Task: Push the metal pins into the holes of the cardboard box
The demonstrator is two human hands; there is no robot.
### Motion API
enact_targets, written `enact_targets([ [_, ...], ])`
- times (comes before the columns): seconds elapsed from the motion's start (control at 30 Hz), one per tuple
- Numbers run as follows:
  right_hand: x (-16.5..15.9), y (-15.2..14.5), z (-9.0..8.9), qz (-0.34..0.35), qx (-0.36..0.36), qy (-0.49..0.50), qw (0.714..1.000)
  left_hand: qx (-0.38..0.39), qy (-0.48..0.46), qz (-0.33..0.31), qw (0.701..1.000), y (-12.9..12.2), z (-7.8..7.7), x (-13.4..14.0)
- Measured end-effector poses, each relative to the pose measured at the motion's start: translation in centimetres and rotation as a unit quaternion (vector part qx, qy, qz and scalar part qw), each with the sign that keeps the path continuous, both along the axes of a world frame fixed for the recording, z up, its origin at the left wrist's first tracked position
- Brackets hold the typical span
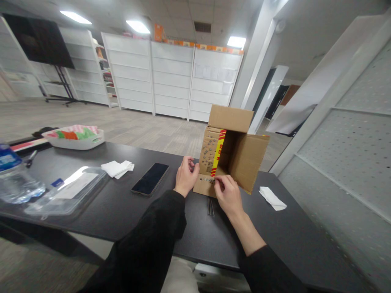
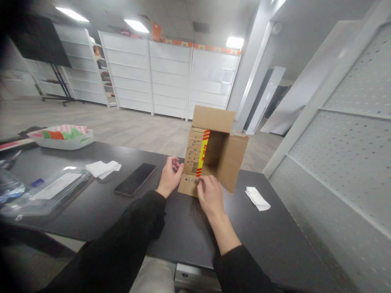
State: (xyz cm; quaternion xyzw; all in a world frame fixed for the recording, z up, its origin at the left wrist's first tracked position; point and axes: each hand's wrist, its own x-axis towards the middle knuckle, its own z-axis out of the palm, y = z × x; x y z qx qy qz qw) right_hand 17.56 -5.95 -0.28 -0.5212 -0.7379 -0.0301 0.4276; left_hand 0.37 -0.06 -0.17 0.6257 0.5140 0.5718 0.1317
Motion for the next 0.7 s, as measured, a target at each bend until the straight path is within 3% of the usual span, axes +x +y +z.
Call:
enact_targets([
  [0.5,0.2,0.1,-0.3,-0.013,-0.026,0.002,1.0,-0.002,-0.008,-0.002,1.0,0.0,0.1,0.0],
  [0.7,0.0,-1.0,0.3,0.059,-0.064,-0.029,0.996,0.001,-0.006,-0.002,1.0,-0.1,0.1,0.0],
])
